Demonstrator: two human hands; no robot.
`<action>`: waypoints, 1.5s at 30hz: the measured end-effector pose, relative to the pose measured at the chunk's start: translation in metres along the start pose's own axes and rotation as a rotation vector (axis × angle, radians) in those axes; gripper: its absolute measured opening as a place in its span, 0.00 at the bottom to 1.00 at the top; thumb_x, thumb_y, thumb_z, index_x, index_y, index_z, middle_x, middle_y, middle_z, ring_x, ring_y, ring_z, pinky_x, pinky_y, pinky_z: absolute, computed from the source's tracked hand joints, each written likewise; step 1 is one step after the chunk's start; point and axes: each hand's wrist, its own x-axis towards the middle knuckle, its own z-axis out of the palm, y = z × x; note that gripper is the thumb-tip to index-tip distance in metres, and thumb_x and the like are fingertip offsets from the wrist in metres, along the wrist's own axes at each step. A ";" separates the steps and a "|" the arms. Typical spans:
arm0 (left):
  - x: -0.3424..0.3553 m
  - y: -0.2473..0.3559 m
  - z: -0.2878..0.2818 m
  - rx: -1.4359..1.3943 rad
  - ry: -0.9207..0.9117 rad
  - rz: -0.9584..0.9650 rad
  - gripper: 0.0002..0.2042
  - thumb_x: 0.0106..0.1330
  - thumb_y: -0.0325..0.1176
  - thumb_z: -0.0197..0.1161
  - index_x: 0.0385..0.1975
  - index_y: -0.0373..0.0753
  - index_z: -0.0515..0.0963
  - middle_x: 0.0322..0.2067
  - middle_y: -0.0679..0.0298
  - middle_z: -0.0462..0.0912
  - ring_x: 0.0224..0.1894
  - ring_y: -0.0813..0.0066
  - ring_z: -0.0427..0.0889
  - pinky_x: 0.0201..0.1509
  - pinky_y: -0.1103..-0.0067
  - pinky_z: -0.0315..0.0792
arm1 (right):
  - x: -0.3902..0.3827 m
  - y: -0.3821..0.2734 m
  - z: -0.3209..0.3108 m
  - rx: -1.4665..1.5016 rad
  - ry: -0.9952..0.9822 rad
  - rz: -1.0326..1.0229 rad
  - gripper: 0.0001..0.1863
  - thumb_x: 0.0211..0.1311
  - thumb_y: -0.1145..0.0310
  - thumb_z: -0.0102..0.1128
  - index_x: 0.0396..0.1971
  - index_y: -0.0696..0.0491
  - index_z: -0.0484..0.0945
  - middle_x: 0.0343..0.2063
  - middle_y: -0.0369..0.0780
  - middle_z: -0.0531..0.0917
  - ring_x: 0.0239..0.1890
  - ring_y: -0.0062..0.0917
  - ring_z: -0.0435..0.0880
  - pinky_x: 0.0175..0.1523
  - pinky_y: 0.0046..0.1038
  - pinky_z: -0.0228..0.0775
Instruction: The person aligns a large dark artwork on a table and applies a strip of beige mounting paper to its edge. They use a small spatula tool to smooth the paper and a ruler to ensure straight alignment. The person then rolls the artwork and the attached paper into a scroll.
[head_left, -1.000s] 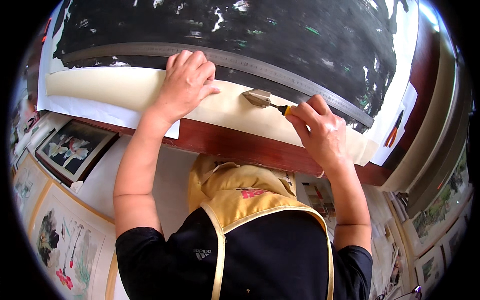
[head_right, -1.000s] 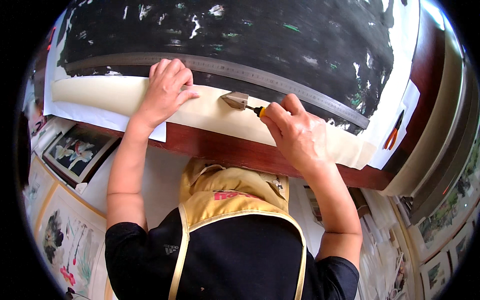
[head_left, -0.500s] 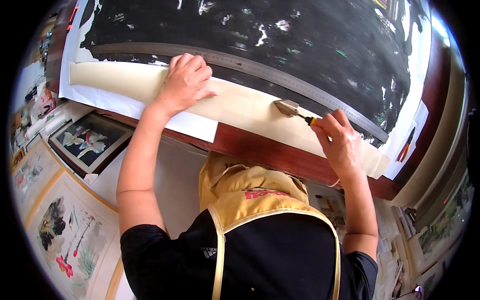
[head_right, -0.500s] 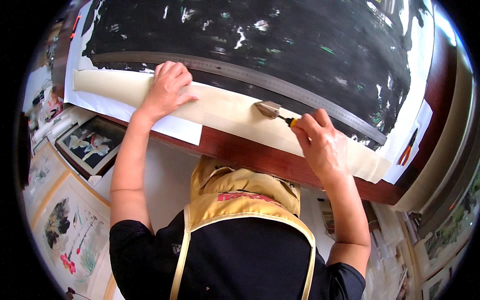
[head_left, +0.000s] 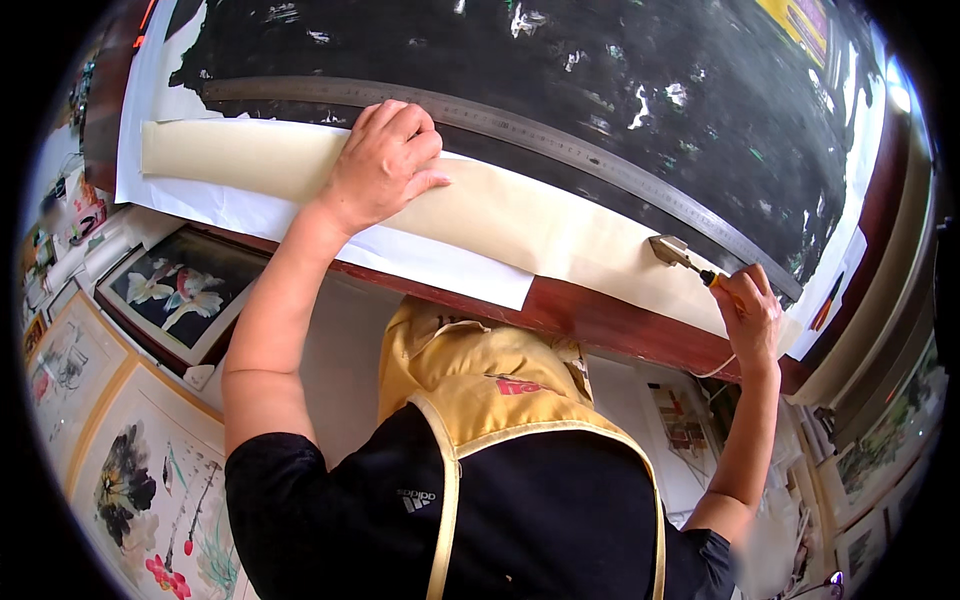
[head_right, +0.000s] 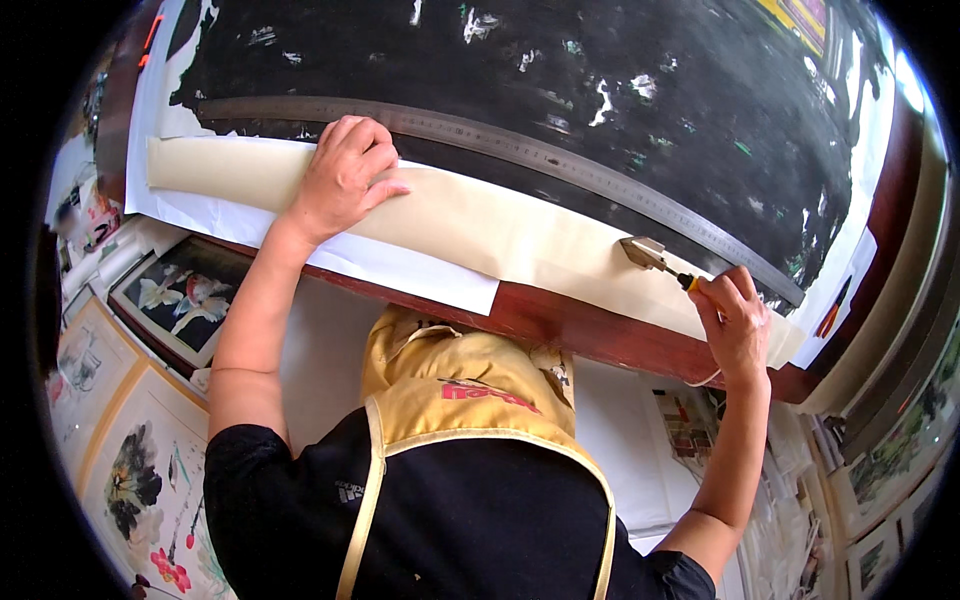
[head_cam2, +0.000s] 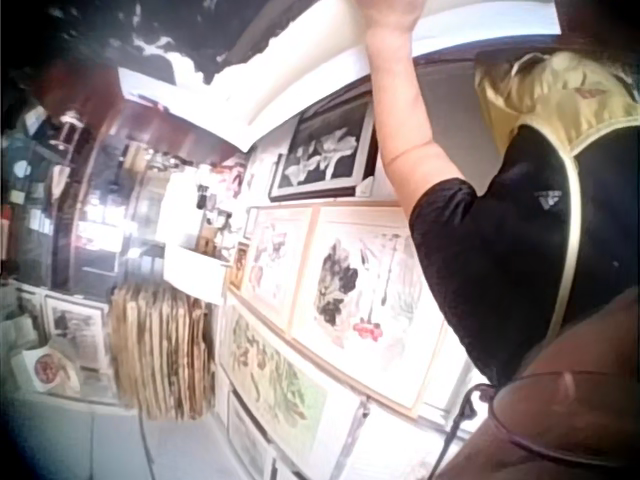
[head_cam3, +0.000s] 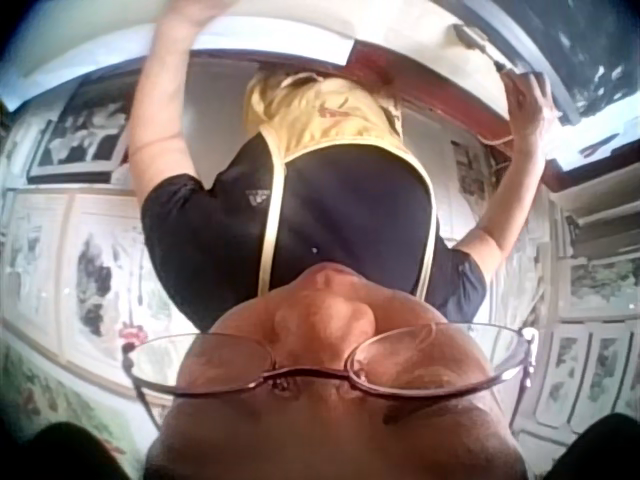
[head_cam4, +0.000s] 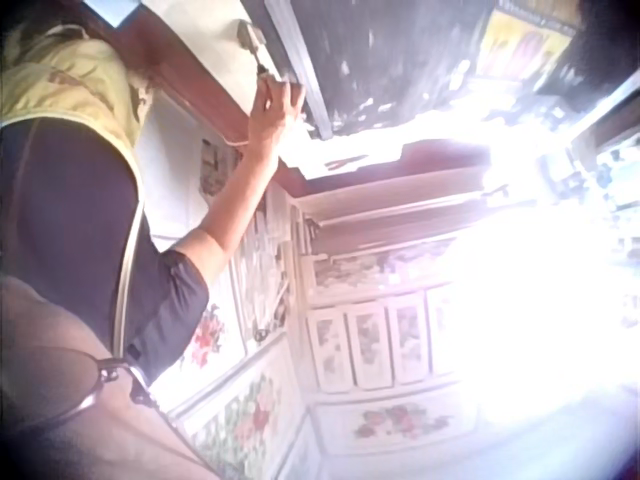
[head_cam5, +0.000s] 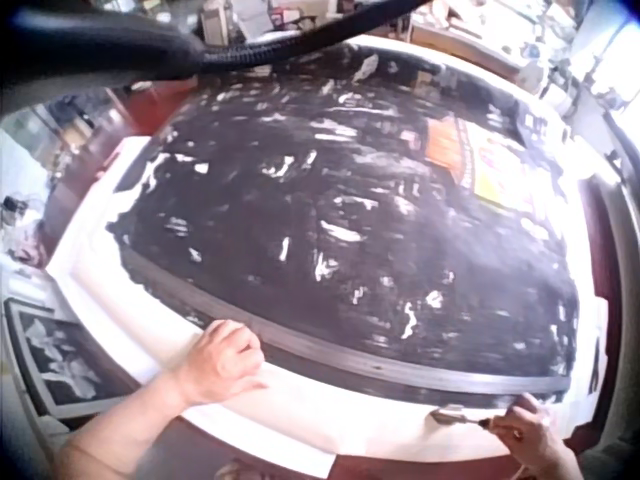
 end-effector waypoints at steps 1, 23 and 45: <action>-0.001 -0.001 0.000 -0.007 0.002 -0.006 0.14 0.54 0.37 0.77 0.31 0.42 0.76 0.41 0.63 0.73 0.50 0.59 0.73 0.59 0.64 0.68 | 0.001 -0.001 0.000 -0.002 -0.003 0.002 0.06 0.59 0.73 0.73 0.34 0.55 0.84 0.29 0.40 0.78 0.25 0.35 0.81 0.30 0.35 0.72; 0.008 0.002 -0.002 0.005 -0.052 -0.063 0.14 0.52 0.35 0.77 0.31 0.40 0.77 0.40 0.63 0.73 0.49 0.59 0.73 0.57 0.64 0.69 | 0.026 -0.040 0.018 0.060 0.006 -0.025 0.06 0.58 0.71 0.73 0.33 0.53 0.84 0.28 0.39 0.77 0.25 0.33 0.80 0.30 0.33 0.73; 0.001 -0.020 -0.015 0.004 -0.036 -0.017 0.15 0.52 0.38 0.77 0.31 0.42 0.76 0.39 0.64 0.73 0.50 0.61 0.73 0.58 0.65 0.68 | 0.101 -0.169 0.064 0.067 -0.008 -0.056 0.06 0.65 0.64 0.68 0.33 0.47 0.80 0.31 0.37 0.77 0.27 0.37 0.84 0.31 0.39 0.76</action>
